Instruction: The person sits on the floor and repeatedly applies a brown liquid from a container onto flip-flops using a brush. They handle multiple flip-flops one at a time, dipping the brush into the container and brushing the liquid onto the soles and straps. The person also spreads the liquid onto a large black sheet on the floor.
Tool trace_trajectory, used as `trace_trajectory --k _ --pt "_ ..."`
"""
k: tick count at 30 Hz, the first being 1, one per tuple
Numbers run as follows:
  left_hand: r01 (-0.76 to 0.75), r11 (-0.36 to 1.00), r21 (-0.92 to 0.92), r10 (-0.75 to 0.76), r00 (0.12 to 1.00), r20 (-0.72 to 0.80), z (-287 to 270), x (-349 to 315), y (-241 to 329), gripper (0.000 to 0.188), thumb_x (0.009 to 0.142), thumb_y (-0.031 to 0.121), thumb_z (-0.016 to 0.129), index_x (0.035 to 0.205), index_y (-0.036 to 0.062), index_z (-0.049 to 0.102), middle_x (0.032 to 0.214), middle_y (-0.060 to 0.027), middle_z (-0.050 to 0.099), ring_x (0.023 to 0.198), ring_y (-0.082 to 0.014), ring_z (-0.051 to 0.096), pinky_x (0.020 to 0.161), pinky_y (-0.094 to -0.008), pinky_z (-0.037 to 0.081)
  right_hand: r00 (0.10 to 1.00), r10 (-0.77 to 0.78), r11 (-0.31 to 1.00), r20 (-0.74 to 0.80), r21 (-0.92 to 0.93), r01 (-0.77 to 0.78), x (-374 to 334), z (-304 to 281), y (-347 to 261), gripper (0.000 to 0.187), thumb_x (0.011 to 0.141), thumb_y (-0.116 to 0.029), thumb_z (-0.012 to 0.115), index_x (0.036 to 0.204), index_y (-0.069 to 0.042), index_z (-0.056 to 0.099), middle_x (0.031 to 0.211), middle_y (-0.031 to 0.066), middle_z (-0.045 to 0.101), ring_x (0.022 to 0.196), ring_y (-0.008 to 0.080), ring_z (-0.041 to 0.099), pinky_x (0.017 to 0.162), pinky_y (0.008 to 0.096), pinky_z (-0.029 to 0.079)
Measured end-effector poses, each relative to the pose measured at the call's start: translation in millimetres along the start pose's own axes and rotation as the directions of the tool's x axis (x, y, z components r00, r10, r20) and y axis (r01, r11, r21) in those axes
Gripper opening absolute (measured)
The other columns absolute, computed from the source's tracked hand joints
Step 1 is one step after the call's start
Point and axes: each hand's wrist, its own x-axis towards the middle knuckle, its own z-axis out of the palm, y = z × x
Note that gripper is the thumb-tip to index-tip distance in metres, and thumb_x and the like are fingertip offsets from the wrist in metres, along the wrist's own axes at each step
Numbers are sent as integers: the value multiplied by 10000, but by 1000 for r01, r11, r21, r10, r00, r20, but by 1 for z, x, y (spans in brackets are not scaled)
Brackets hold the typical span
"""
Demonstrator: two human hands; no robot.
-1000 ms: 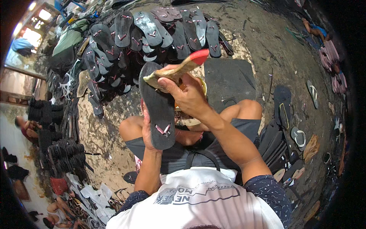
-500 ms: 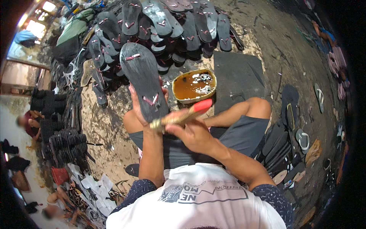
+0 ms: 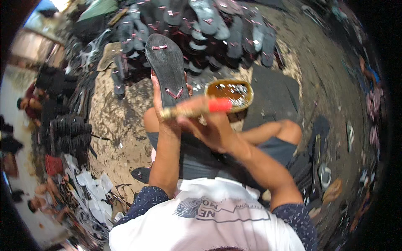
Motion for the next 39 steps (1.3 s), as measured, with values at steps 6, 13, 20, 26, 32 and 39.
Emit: trace_trajectory --k 6,13,20,26,32,39 --pt "-189 981 -32 191 956 224 -31 3 78 651 979 540 562 1376 27 517 1279 -220 606 1135 -362 599 905 -476 526 928 228 922 -296 373 -107 42 -45 -18 186 997 -143 629 1153 -40 646 1167 111 656 1081 233 622 992 376 481" --pt "-354 819 452 502 823 -267 -168 -69 187 590 999 498 544 1386 53 537 1293 -196 626 1096 -316 653 922 -447 561 826 402 891 -394 -39 -452 -4 -129 54 486 1057 -297 536 1462 -33 489 1593 137 369 1435 236 383 1195 400 272" --pt "-284 952 112 286 699 -656 -266 -192 194 693 994 627 452 1402 70 509 1221 -193 649 1058 -343 657 859 -511 572 820 466 798 -332 -242 -551 -5 -90 80 485 1059 -308 528 1447 -18 505 1511 127 488 1383 258 439 1155 405 330" --pt "-204 958 203 287 679 -676 -212 -243 157 626 1042 450 471 1488 21 374 1364 -202 561 1180 -401 617 966 -600 534 737 602 773 -309 -5 -634 -12 -69 98 529 1068 -328 511 1469 11 450 1546 119 436 1440 257 370 1192 405 277" --pt "-161 905 393 417 515 -749 -207 -254 155 552 975 93 623 1440 -34 353 1327 -177 569 1084 -340 668 966 -513 575 594 759 640 -267 141 -755 -20 -49 87 560 1061 -375 514 1459 18 475 1532 161 441 1391 281 437 1148 395 353" --pt "-88 657 748 713 394 -580 -255 -125 277 511 925 144 732 1353 47 470 1118 -110 657 903 -196 696 753 -293 600 640 658 682 -396 -45 -730 -40 -107 92 555 1053 -362 545 1440 34 501 1513 143 479 1369 219 466 1076 329 373"
